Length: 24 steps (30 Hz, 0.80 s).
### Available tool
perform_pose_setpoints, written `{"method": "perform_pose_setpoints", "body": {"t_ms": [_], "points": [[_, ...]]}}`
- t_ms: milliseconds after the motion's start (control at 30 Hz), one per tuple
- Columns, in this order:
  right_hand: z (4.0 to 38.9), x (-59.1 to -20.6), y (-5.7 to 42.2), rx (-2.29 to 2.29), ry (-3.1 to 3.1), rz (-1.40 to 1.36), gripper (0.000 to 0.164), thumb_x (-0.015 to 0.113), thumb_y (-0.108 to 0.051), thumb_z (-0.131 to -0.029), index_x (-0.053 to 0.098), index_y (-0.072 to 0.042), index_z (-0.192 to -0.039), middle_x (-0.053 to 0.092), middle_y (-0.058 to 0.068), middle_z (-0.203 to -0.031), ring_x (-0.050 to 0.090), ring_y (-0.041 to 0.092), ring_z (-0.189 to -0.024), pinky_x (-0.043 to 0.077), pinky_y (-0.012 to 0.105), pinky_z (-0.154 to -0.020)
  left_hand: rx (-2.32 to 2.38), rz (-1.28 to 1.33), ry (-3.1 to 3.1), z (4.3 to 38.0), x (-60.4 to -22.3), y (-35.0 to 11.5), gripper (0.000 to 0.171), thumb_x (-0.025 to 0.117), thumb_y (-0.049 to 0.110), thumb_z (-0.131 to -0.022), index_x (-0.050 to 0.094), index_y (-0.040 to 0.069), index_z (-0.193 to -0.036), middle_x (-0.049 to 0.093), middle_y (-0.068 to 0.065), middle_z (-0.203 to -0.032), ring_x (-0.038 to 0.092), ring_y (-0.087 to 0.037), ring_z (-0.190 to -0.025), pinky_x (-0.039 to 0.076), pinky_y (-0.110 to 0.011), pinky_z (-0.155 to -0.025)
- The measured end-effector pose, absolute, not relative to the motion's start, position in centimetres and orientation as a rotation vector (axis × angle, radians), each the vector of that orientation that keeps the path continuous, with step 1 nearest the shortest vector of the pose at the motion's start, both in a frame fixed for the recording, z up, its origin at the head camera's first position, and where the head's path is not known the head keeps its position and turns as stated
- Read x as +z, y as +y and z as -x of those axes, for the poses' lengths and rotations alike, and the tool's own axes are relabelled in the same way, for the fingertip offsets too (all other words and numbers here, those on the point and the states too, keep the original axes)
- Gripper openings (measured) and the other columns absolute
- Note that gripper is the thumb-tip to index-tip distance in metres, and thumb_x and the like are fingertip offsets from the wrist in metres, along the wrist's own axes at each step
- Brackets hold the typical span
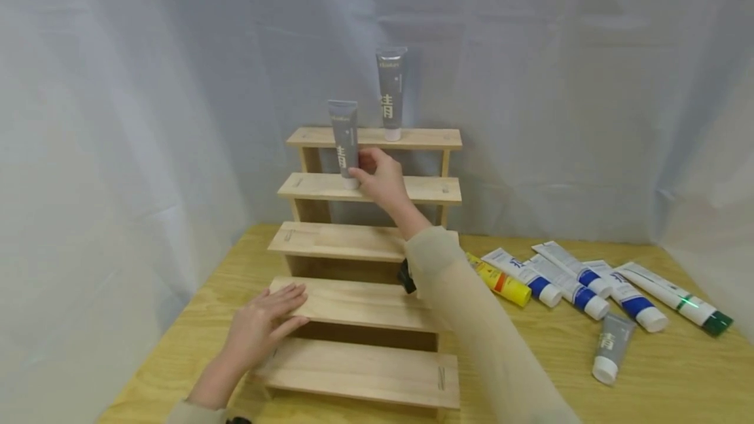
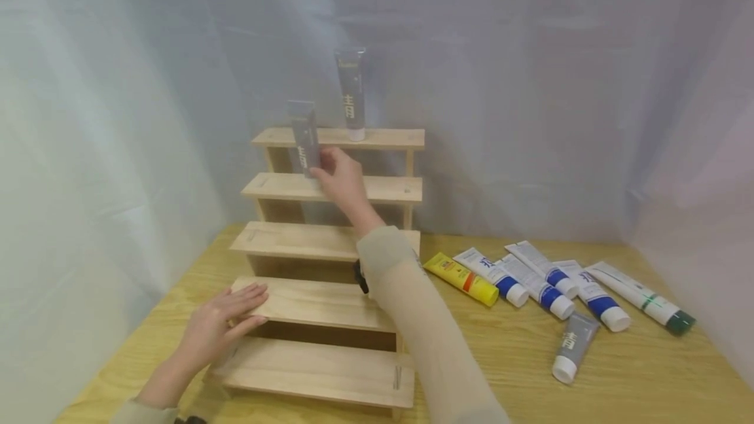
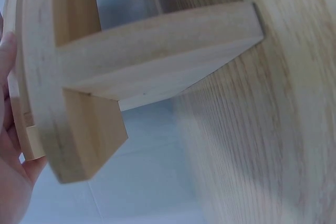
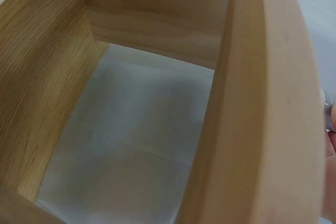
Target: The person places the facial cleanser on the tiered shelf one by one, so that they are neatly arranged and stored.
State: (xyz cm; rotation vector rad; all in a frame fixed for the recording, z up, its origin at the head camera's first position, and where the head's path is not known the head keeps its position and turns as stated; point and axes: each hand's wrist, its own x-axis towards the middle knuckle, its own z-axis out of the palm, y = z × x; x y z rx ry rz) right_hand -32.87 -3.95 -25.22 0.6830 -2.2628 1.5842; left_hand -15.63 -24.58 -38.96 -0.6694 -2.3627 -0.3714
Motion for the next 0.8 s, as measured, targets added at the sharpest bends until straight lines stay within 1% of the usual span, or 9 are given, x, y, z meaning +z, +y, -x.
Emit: {"method": "perform_pose_setpoints", "body": {"t_ms": [600, 800], "points": [[33.05, -25.28, -4.40, 1.575, -2.273, -0.703, 0.031, 0.064, -0.008, -0.082, 0.056, 0.001, -0.110, 0.062, 0.013, -0.101, 0.059, 0.018, -0.088, 0.049, 0.019, -0.071, -0.374, 0.659, -2.361, 15.35, -38.78, -24.77, 0.041, 0.067, 0.034, -0.074, 0.067, 0.003, -0.100, 0.061, -0.008, -0.109, 0.057, -0.023, -0.100, 0.041, -0.053, -0.085], [33.04, -25.29, -4.47, 1.555, -2.283, -0.699, 0.030, 0.063, -0.008, -0.082, 0.056, 0.001, -0.110, 0.062, 0.013, -0.102, 0.059, 0.018, -0.088, 0.049, 0.019, -0.072, -0.368, 0.651, -2.373, 15.29, -38.76, -24.77, 0.040, 0.067, 0.034, -0.074, 0.067, 0.003, -0.100, 0.061, -0.008, -0.109, 0.057, -0.023, -0.100, 0.041, -0.053, -0.086]]}}
